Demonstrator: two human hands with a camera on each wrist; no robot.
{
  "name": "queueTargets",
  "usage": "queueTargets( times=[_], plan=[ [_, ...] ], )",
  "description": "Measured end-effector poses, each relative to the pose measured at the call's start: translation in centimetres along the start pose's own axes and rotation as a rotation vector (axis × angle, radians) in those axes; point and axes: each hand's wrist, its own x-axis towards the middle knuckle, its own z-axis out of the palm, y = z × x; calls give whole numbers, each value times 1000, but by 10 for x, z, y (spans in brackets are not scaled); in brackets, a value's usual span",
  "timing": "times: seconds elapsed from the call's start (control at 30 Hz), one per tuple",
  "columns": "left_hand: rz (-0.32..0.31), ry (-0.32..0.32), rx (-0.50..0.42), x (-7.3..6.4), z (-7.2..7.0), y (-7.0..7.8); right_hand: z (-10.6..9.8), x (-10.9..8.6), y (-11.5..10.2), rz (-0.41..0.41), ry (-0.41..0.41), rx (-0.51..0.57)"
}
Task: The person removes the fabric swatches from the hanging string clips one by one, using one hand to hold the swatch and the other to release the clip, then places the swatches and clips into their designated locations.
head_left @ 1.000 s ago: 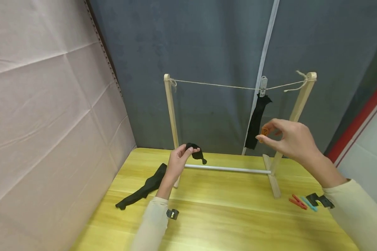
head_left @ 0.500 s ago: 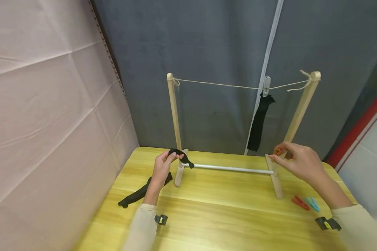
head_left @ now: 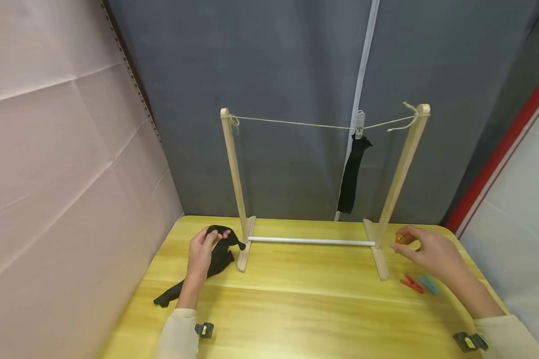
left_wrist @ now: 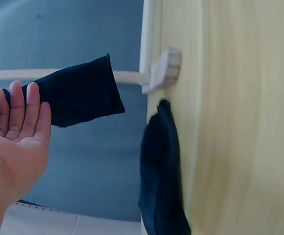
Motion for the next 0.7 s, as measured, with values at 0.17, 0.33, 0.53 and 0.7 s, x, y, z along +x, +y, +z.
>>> queueTargets(
  times=[0.17,0.33,0.53,0.7],
  plan=[
    [-44,-56,77,-5,-23,-7,10,-7,13,46,-117,-22],
    [-132,-141,169,-8,-37,-9,6,-21,30,86,-234,-48],
    [-348,-246,302,-18,-58,-8,8,-35,50,106,-311,-63],
    [-487,-294,357,-30,-84,-10,9,-47,60,133,-328,-90]
  ],
)
